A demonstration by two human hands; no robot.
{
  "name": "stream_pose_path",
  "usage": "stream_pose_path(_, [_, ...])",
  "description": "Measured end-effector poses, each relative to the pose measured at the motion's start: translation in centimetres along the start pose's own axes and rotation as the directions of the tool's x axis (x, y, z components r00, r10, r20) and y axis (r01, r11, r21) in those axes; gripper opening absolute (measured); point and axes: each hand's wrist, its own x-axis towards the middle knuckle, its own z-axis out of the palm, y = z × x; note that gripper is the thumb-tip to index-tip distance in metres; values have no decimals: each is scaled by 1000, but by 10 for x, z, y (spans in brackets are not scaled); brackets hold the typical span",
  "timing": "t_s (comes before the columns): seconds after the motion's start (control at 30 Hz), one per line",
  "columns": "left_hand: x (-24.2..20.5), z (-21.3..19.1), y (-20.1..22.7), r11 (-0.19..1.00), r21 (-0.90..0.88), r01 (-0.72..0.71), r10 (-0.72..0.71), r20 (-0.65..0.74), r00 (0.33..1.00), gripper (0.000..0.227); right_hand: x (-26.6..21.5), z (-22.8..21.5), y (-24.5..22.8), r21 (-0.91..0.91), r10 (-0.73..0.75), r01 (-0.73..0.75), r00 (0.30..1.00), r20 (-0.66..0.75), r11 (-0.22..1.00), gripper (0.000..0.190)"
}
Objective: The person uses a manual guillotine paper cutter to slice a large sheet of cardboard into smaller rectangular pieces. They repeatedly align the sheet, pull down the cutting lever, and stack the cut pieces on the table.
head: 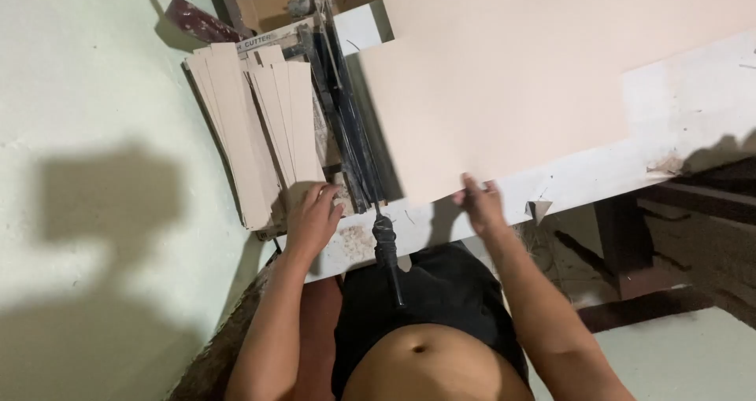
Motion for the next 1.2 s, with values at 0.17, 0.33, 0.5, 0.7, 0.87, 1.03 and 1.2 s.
stream_pose_path(0.17, [24,5,5,998,0,-67,67,-55,996,37,-37,60,9,-87,30,-22,995,91,996,43])
stream_pose_path(0.33, [69,11,13,986,161,-39,58,-113,992,47,-28,88,14,-250,-37,78,986,165,965,38])
stream_pose_path(0.5, [108,-5,31,954,293,59,-34,-91,995,99,-33,97,5,-386,-40,108,983,181,916,38])
stream_pose_path(0.7, [129,10,29,837,535,115,-132,-6,991,113,-62,118,-32,-859,75,163,971,226,485,37])
stream_pose_path(0.87, [132,11,21,875,475,88,-128,52,990,119,-248,168,-87,-929,4,360,932,361,83,56])
stream_pose_path(1.03, [134,1,31,897,429,108,-175,121,977,124,-194,131,33,-943,105,291,955,277,-160,85])
stream_pose_path(1.2, [123,-6,31,924,374,76,-107,65,992,119,-145,109,69,-946,33,325,945,325,11,76])
